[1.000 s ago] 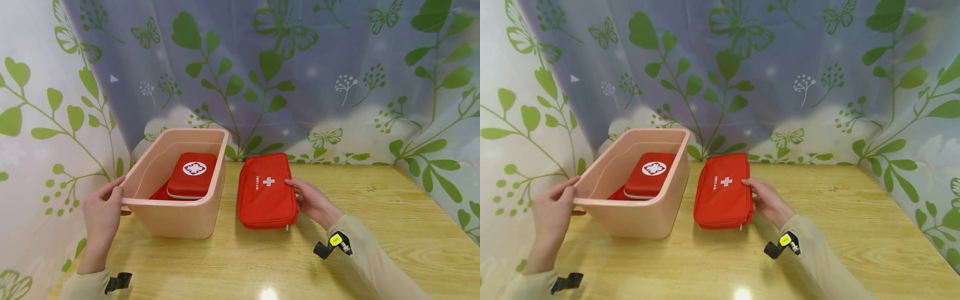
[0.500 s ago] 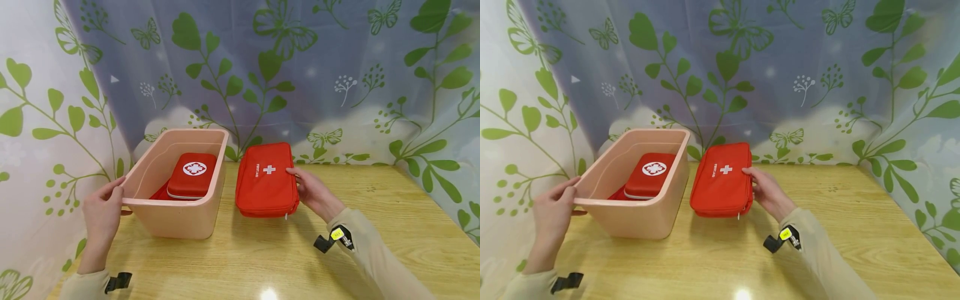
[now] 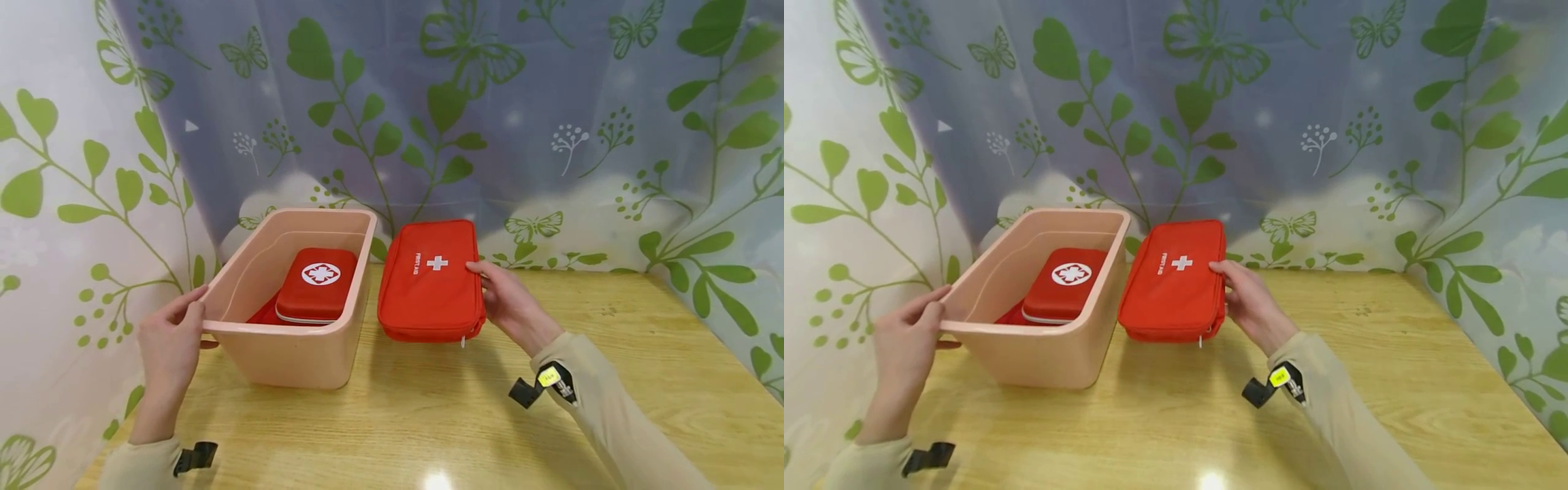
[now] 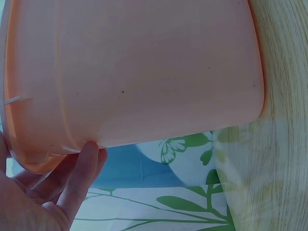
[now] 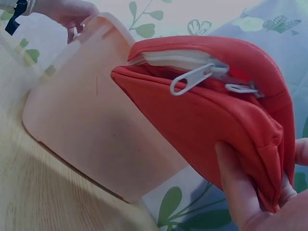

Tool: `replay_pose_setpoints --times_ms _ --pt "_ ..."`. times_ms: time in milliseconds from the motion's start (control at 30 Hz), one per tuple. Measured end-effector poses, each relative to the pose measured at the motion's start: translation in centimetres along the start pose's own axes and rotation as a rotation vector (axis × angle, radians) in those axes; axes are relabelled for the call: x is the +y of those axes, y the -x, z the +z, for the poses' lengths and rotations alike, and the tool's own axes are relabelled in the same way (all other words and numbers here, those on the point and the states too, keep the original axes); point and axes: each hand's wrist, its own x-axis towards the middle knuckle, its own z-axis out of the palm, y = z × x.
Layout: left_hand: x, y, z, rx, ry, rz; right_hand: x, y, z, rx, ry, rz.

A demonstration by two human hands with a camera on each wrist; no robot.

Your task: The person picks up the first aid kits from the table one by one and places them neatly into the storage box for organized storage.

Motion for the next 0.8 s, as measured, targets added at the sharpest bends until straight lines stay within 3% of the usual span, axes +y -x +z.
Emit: replay_pose_setpoints --times_ms 333,800 --pt "-0.1 0.0 0.1 0.005 0.006 0.008 -0.4 0.5 0.9 -0.009 -0.053 -0.070" --pt "0.0 0.1 0.1 0.009 -0.007 0.020 -1.2 0.3 2.0 -0.014 -0.081 -0.078"
